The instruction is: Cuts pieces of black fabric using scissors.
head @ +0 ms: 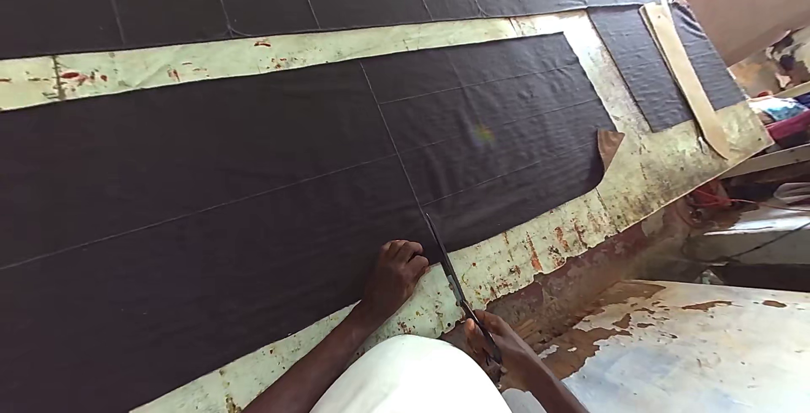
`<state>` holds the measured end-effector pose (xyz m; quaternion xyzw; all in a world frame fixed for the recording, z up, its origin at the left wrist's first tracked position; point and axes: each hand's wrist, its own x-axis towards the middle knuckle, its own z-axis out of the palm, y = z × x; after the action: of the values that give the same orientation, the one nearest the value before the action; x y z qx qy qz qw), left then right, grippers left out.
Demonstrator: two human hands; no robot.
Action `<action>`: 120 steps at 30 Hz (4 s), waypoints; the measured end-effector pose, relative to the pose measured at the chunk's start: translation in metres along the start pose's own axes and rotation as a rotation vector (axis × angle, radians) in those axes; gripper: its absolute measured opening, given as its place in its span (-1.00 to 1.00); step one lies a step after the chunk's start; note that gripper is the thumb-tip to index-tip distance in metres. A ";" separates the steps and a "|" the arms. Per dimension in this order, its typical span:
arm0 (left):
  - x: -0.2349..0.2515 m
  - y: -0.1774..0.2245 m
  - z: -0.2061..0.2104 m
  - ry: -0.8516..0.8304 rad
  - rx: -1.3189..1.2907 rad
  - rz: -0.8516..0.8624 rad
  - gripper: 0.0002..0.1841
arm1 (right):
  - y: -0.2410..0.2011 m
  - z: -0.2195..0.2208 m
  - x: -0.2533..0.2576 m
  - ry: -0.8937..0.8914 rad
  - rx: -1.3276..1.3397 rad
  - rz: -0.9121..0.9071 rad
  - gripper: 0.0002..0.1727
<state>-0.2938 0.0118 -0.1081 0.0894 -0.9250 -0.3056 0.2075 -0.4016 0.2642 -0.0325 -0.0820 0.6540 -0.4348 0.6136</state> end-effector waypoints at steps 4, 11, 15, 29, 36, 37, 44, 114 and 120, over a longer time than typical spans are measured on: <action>-0.002 -0.001 0.003 0.000 0.008 -0.008 -0.79 | 0.013 -0.005 0.008 0.062 -0.035 -0.040 -0.36; -0.001 -0.002 0.003 -0.012 -0.008 0.000 -0.76 | -0.020 -0.007 0.016 -0.002 -0.052 -0.003 -0.31; -0.002 -0.003 0.002 -0.007 -0.017 0.017 -0.79 | -0.039 -0.005 0.037 -0.038 -0.021 0.025 -0.32; -0.002 -0.004 0.002 -0.052 -0.003 -0.014 -0.74 | -0.080 -0.003 0.075 -0.030 -0.072 0.057 -0.36; -0.001 -0.005 0.005 -0.056 0.000 -0.021 -0.73 | -0.075 0.000 0.083 -0.031 -0.036 0.008 -0.39; -0.001 -0.005 0.004 -0.057 0.004 -0.021 -0.73 | -0.080 0.000 0.084 -0.036 -0.049 0.006 -0.39; 0.000 -0.004 0.004 -0.076 0.015 -0.045 -0.73 | -0.115 0.009 0.112 -0.008 -0.095 0.035 -0.36; 0.005 -0.005 0.003 -0.137 -0.066 -0.092 -0.71 | -0.287 0.036 0.259 0.093 -0.206 0.098 -0.40; 0.005 -0.006 0.005 -0.116 -0.069 -0.082 -0.72 | -0.279 0.035 0.268 0.141 -0.184 0.054 -0.50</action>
<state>-0.3007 0.0083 -0.1138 0.1023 -0.9199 -0.3503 0.1437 -0.5527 -0.0936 -0.0375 -0.0895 0.7347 -0.3608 0.5674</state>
